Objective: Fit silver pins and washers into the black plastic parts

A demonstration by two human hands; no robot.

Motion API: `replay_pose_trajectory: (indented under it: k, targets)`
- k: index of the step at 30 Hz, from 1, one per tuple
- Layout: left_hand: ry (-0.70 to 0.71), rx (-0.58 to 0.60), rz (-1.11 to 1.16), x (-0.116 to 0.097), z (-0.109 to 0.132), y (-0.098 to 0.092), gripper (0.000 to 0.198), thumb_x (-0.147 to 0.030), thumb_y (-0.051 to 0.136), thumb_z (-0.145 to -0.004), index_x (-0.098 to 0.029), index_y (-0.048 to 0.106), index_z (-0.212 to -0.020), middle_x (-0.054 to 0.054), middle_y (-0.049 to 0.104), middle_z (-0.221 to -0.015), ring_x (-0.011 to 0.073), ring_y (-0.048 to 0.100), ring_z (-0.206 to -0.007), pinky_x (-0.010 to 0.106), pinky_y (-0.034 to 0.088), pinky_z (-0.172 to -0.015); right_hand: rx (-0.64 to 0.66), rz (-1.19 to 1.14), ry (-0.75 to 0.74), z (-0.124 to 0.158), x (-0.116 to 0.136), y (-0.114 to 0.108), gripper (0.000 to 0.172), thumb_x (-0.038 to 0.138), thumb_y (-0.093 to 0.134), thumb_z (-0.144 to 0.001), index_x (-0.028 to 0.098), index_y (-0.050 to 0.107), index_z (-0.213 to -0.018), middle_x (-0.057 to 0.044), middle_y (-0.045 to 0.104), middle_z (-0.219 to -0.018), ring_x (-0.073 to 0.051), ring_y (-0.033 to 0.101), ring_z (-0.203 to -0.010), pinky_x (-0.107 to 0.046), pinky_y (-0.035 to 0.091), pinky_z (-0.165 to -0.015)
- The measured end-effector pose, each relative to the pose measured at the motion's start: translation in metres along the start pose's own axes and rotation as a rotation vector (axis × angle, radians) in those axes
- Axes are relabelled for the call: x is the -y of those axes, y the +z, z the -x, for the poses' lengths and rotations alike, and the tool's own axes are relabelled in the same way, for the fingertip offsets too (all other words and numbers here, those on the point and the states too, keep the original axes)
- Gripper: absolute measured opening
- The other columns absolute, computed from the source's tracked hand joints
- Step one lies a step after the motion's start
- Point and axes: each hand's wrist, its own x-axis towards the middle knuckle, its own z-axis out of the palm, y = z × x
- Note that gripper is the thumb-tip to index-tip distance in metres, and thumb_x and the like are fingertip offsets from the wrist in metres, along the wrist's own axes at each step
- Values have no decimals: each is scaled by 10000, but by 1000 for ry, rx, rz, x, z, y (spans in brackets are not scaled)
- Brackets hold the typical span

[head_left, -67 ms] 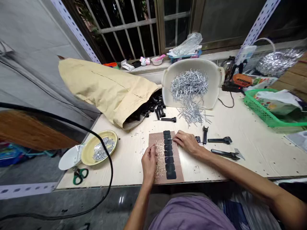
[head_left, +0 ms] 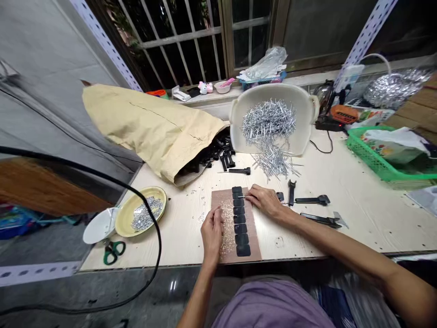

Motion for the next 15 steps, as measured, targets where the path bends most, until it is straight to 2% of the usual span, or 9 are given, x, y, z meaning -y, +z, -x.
replay_pose_trajectory:
  k: [2, 4, 7, 9, 11, 13, 15]
  targets:
    - [14, 26, -8, 2, -1, 0, 466, -504, 458, -842, -165, 638, -1105, 25, 624, -729, 139, 562, -638, 253, 452, -637, -4, 6, -26, -2, -2, -1, 231, 307, 453, -934, 167, 635, -916, -34, 597, -857, -118, 551, -698, -226, 429, -571]
    - [30, 18, -24, 5, -1, 1, 458, -495, 455, -846, -164, 636, -1106, 35, 634, -757, 154, 574, -693, 261, 452, -672, 1, 11, -88, 9, 2, 1, 253, 275, 416, -949, 161, 633, -890, -37, 595, -823, -114, 542, -684, -223, 423, -561]
    - [49, -5, -49, 7, 0, 4, 439, -481, 447, -856, -168, 636, -1099, 47, 654, -826, 165, 578, -741, 274, 446, -720, 128, -4, -405, 35, 16, 4, 317, 198, 336, -965, 177, 629, -844, -17, 580, -727, -102, 511, -640, -213, 390, -523]
    - [56, -15, -59, 7, 1, 6, 431, -473, 440, -863, -169, 635, -1097, 49, 657, -856, 165, 575, -751, 277, 440, -740, 208, -28, -586, 40, 23, 1, 335, 184, 322, -965, 191, 631, -836, -4, 575, -692, -98, 499, -628, -212, 375, -509]
    - [57, -24, -65, 6, 1, 7, 429, -471, 434, -867, -168, 633, -1098, 41, 652, -834, 164, 570, -739, 277, 437, -744, 168, -55, -508, 32, 25, -4, 351, 191, 306, -969, 178, 631, -835, -7, 579, -700, -92, 499, -622, -208, 378, -505]
    - [53, -34, -67, 5, 2, 6, 431, -472, 431, -868, -167, 631, -1098, 30, 639, -784, 163, 565, -721, 275, 435, -737, 60, -57, -289, 19, 23, -10, 368, 212, 288, -975, 146, 628, -850, -31, 588, -748, -95, 505, -632, -213, 391, -508]
    - [47, -42, -65, 4, 3, 6, 431, -472, 427, -871, -167, 630, -1099, 22, 629, -758, 163, 564, -719, 271, 435, -736, 84, -63, -298, 13, 21, -11, 382, 219, 287, -974, 141, 627, -818, -27, 577, -711, -91, 488, -596, -210, 378, -486]
